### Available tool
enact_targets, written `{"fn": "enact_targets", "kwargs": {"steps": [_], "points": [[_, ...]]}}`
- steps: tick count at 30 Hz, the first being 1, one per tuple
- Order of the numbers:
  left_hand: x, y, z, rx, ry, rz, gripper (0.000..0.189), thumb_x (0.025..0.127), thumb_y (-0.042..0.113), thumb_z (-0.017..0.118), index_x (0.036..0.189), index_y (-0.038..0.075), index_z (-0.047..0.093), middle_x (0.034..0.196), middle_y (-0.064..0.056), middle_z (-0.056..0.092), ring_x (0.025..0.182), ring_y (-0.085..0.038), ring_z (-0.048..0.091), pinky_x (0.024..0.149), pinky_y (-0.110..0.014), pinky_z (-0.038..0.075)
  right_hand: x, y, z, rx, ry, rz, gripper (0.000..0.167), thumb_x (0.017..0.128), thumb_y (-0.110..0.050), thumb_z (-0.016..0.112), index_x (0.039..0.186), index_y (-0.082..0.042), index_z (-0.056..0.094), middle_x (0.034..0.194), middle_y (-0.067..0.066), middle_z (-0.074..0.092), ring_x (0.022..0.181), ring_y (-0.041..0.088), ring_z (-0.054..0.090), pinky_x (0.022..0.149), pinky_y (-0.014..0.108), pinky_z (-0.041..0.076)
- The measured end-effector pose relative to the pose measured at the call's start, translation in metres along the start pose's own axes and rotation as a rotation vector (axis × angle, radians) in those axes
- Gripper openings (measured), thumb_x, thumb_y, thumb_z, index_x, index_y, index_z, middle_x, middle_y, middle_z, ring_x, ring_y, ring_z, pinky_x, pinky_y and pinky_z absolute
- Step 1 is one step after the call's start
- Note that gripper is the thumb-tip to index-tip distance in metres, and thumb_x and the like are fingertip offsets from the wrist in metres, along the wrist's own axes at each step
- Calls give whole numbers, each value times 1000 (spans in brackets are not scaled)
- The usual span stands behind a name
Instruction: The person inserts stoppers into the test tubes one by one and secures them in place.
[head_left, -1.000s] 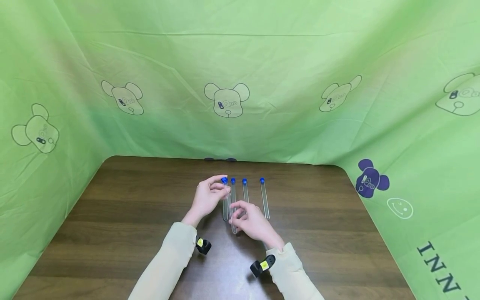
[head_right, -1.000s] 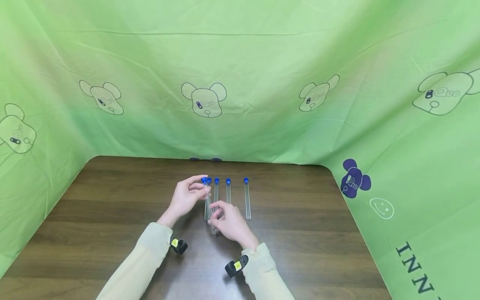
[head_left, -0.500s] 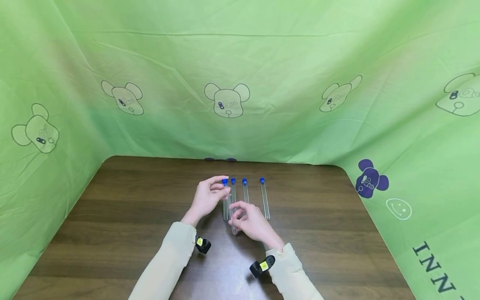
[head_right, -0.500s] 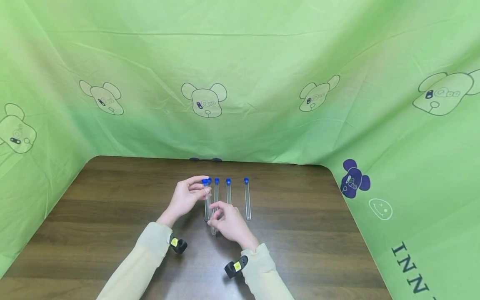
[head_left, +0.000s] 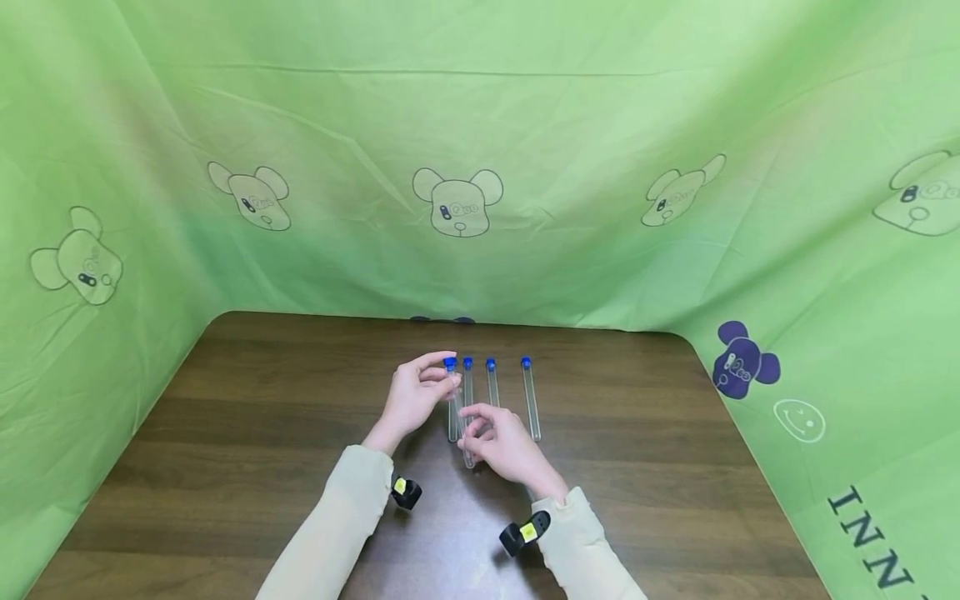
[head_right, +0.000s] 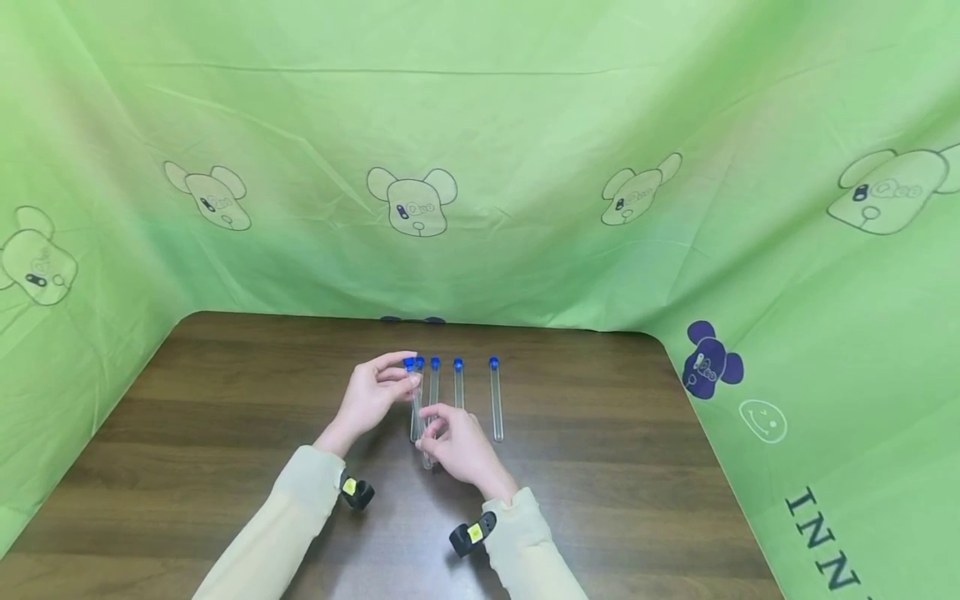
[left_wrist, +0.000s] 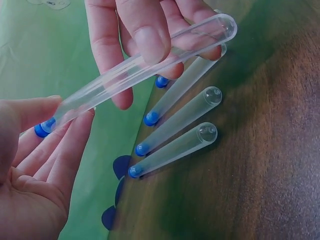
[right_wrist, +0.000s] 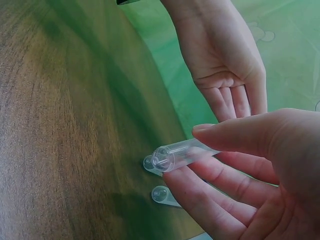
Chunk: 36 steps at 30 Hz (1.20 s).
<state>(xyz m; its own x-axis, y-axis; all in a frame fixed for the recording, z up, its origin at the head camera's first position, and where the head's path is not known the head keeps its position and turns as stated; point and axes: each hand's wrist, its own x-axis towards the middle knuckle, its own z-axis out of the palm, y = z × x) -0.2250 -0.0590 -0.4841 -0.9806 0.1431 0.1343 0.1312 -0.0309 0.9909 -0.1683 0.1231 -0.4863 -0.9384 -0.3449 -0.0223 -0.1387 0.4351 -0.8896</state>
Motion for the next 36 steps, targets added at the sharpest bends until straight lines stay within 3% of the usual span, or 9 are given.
{"fn": "enact_targets", "kwargs": {"steps": [8, 19, 29, 36], "points": [[-1, -1, 1, 18, 3, -17, 42, 91, -1, 75, 132, 3, 66, 93, -15, 75, 76, -25, 74, 71, -35, 62, -1, 0, 0, 8, -7, 2, 36, 91, 3, 71, 126, 5, 63, 85, 3, 66, 67, 18, 69, 58, 34, 58], [1, 1, 1, 34, -2, 7, 43, 90, -2, 76, 131, 1, 66, 91, -14, 75, 77, -25, 74, 70, -34, 61, 0, 0, -2, 12, 3, -4, 36, 91, 4, 70, 126, 6, 63, 85, 4, 66, 68, 20, 69, 59, 33, 58], [2, 4, 3, 57, 6, 25, 42, 90, 1, 77, 130, 4, 67, 90, -12, 75, 77, -24, 74, 70, -33, 61, -1, 0, -2, -6, 22, -25, 38, 92, 2, 70, 129, 4, 62, 86, 2, 66, 66, 15, 68, 55, 26, 53], [2, 5, 6, 44, 6, 37, 40, 90, 0, 77, 128, 2, 67, 90, -14, 74, 76, -27, 73, 70, -34, 62, -4, 0, -3, 14, 38, -42, 38, 91, 4, 71, 128, 7, 63, 84, 5, 65, 63, 19, 67, 51, 24, 47]]}}
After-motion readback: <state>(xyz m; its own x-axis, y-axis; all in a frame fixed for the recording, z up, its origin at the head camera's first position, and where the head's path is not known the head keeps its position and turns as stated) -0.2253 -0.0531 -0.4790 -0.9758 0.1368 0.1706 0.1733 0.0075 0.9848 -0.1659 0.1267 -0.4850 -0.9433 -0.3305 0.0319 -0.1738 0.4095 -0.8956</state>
